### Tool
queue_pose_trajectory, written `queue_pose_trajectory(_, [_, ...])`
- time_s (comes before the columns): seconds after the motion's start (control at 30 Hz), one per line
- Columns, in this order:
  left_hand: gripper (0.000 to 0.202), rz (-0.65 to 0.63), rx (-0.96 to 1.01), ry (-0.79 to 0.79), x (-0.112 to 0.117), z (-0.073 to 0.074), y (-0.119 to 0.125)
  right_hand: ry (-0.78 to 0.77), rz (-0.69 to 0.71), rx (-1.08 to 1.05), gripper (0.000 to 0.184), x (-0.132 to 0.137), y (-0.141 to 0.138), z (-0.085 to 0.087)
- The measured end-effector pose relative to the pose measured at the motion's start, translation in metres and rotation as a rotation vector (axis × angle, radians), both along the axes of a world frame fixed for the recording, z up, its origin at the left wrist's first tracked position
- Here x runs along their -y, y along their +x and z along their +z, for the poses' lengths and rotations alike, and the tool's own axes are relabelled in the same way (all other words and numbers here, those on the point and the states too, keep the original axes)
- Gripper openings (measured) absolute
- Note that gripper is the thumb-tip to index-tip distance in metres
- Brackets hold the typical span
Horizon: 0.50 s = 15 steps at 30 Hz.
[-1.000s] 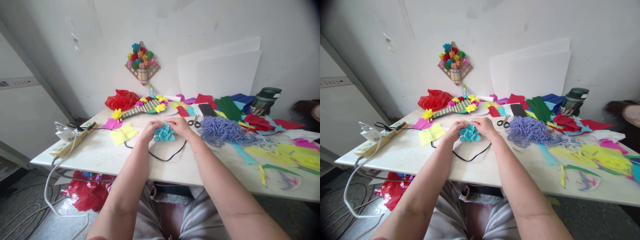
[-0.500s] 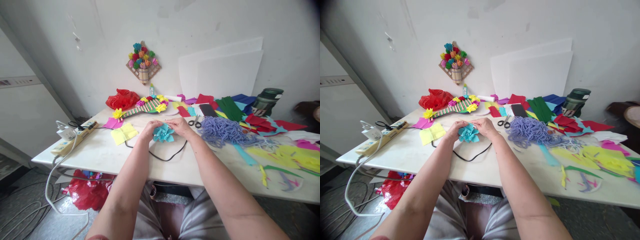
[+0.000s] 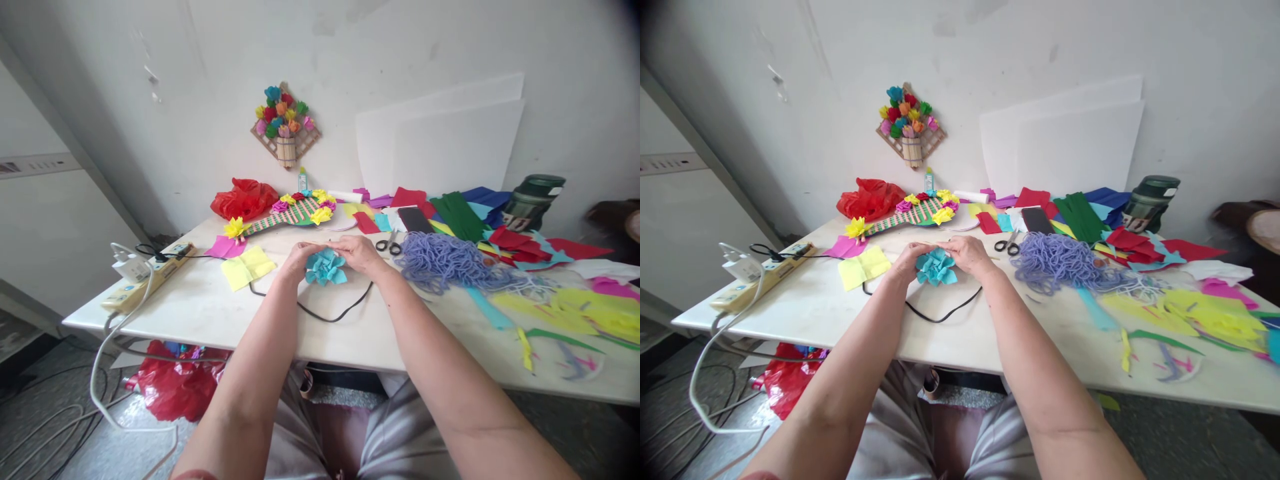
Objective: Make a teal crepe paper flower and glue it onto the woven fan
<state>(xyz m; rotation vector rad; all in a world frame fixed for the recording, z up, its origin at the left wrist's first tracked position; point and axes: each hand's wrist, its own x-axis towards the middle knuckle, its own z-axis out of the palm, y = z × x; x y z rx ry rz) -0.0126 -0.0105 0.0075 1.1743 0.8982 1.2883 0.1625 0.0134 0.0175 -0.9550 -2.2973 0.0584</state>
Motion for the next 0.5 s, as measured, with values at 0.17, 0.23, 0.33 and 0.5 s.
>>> queue_pose_trajectory(0.17, [0.022,0.023,-0.019,-0.004,0.000,-0.001,-0.001,-0.018,0.001,-0.023,0.033,0.000,0.000,0.000])
queue_pose_trajectory(0.23, [0.022,0.024,-0.025,0.003,-0.001,-0.002,-0.001,-0.035,-0.006,-0.050,0.032,0.002,-0.001,0.000])
queue_pose_trajectory(0.33, [0.020,0.007,-0.015,0.044,-0.003,-0.003,-0.002,-0.055,-0.029,-0.101,0.028,0.007,-0.002,0.002])
queue_pose_trajectory(0.5, [0.022,-0.003,-0.057,0.068,-0.004,-0.004,-0.002,-0.078,-0.073,-0.123,0.024,0.011,-0.004,0.005])
